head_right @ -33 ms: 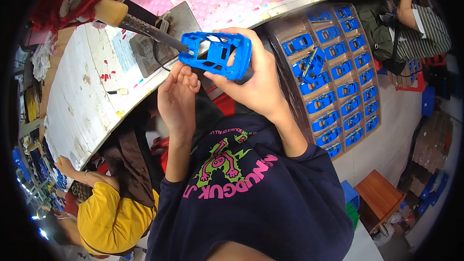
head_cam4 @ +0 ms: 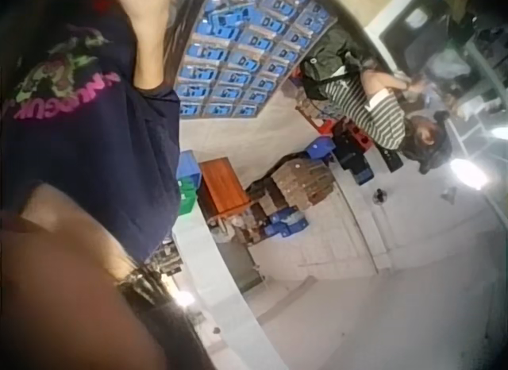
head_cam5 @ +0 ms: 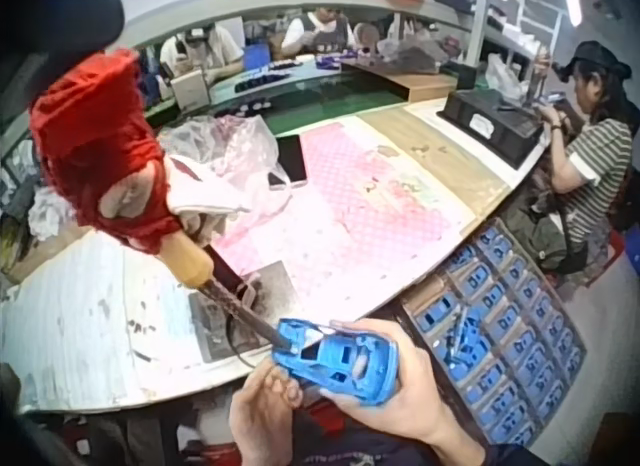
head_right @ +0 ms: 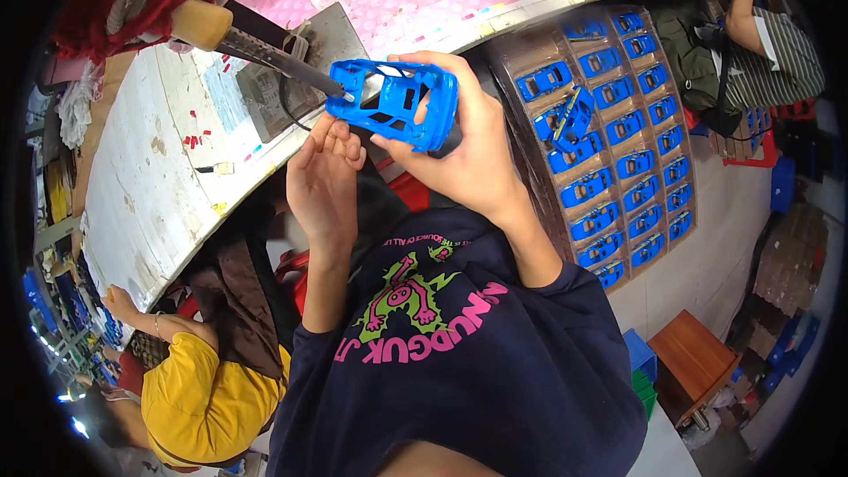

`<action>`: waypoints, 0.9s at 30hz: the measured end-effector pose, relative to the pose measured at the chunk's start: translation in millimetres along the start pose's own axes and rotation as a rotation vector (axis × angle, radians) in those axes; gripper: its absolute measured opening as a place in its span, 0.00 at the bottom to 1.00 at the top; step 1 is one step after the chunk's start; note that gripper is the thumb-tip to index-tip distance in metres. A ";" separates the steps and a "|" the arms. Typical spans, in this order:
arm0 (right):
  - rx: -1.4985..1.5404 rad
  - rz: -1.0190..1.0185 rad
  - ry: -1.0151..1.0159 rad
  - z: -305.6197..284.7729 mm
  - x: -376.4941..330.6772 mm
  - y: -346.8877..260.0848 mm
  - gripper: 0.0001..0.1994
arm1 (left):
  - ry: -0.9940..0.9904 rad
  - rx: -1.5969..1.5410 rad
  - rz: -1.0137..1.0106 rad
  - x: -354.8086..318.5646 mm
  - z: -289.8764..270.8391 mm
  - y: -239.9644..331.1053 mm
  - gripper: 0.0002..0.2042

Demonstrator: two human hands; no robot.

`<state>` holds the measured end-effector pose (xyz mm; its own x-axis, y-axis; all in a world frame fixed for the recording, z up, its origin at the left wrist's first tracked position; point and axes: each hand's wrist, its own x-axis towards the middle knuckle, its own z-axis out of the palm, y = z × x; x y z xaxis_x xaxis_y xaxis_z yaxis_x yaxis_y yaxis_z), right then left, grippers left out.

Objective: The person assembles blue plastic toy car bodies by hand. They pick up a car body, insert small red pieces into the interior, and use a soldering iron to smooth the edges or melt the plastic. The person repeats this process for multiple car bodies, placing the finished items on the table.

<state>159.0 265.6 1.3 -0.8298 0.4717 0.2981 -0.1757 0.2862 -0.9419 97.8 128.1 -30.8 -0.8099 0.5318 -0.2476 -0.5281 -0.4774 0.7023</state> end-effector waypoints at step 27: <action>-0.233 -0.130 -0.005 -6.1 7.2 -19.2 0.31 | -0.058 -0.089 -0.053 -1.3 13.7 8.2 0.27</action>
<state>159.7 268.6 22.4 -0.8112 0.4145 0.4125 -0.1544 0.5286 -0.8347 98.0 133.1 -15.5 -0.7654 0.5961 -0.2425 -0.5926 -0.5059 0.6268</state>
